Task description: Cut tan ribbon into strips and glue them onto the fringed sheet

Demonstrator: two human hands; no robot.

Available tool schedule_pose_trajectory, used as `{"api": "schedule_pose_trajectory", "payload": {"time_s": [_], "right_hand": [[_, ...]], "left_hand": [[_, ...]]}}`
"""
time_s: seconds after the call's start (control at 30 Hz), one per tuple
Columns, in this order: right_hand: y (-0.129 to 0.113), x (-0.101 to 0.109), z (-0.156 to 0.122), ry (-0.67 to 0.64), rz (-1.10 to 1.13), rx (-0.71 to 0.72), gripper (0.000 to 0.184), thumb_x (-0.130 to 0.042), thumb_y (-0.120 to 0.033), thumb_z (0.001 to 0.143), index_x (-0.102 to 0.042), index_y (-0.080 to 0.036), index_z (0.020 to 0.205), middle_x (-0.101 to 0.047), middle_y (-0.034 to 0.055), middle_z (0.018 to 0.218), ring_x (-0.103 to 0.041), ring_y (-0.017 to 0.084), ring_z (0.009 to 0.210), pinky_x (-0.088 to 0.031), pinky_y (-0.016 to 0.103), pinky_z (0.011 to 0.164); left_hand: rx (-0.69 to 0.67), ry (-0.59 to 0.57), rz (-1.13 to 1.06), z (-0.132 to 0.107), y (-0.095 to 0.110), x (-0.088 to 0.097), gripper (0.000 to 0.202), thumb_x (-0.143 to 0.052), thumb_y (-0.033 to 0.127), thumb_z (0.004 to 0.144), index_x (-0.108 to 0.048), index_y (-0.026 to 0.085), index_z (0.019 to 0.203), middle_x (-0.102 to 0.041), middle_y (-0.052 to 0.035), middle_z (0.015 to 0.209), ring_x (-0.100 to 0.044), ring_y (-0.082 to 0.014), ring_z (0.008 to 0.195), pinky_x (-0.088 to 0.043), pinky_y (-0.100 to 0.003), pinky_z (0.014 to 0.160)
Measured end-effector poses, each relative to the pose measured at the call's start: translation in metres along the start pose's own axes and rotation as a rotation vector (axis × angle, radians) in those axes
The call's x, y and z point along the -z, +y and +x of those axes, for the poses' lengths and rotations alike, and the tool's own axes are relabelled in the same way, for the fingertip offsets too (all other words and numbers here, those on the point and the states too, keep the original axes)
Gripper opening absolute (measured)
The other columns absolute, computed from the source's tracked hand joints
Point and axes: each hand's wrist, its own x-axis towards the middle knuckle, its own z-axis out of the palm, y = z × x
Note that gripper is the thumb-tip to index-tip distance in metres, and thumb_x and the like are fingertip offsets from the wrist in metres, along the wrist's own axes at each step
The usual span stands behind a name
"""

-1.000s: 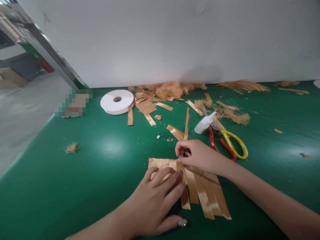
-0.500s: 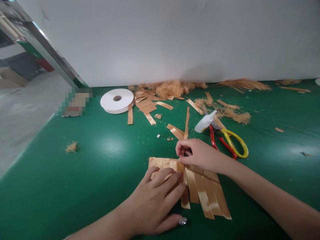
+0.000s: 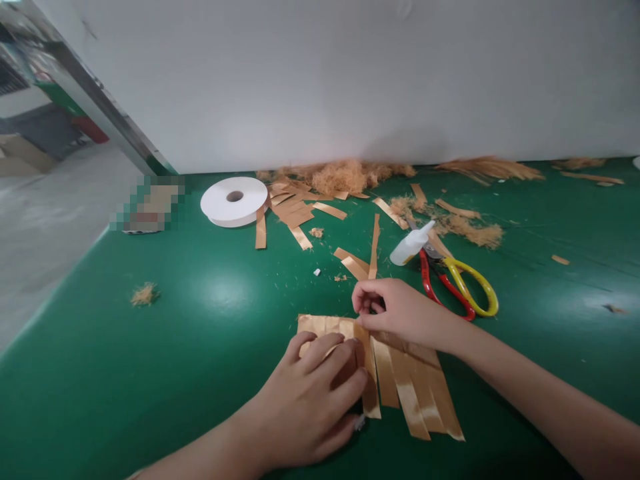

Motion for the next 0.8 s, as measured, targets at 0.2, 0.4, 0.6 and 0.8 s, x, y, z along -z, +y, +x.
{"api": "schedule_pose_trajectory", "payload": {"time_s": [0.2,0.4,0.6,0.8], "right_hand": [[0.000,0.001,0.000,0.021,0.020,-0.020,0.005,-0.054,-0.015,0.068,-0.051,-0.018,0.070,-0.044,-0.0042,0.058,-0.038,0.008,0.054,-0.028,0.022,0.050],[-0.002,0.000,-0.002,0.013,0.047,-0.023,0.005,-0.054,-0.014,0.068,-0.051,-0.018,0.069,-0.045,-0.0040,0.059,-0.039,0.008,0.054,-0.028,0.022,0.050],[0.001,-0.001,-0.004,0.027,0.100,-0.024,0.006,-0.056,-0.017,0.068,-0.051,-0.018,0.069,-0.045,-0.0039,0.061,-0.040,0.009,0.056,-0.030,0.022,0.052],[-0.002,0.008,-0.012,-0.030,0.272,0.004,0.015,-0.062,-0.026,0.070,-0.050,-0.017,0.071,-0.049,-0.0020,0.068,-0.043,0.009,0.060,-0.035,0.023,0.055]], "left_hand": [[-0.014,-0.015,0.001,0.000,0.000,0.002,0.027,-0.040,0.040,0.088,-0.053,0.023,0.105,-0.051,-0.0071,0.123,-0.041,-0.0252,0.112,-0.027,-0.041,0.090],[-0.023,-0.033,-0.012,0.001,0.001,0.003,0.024,-0.041,0.037,0.088,-0.053,0.021,0.102,-0.052,-0.0076,0.121,-0.042,-0.0250,0.111,-0.028,-0.041,0.089],[-0.029,-0.021,-0.049,0.000,0.002,0.002,0.024,-0.039,0.035,0.089,-0.053,0.020,0.101,-0.052,-0.0090,0.120,-0.042,-0.0251,0.111,-0.029,-0.042,0.089],[0.048,-0.055,-0.198,-0.001,-0.001,0.005,0.027,-0.043,0.037,0.086,-0.053,0.020,0.104,-0.053,-0.0095,0.121,-0.042,-0.0278,0.111,-0.032,-0.044,0.089]]}}
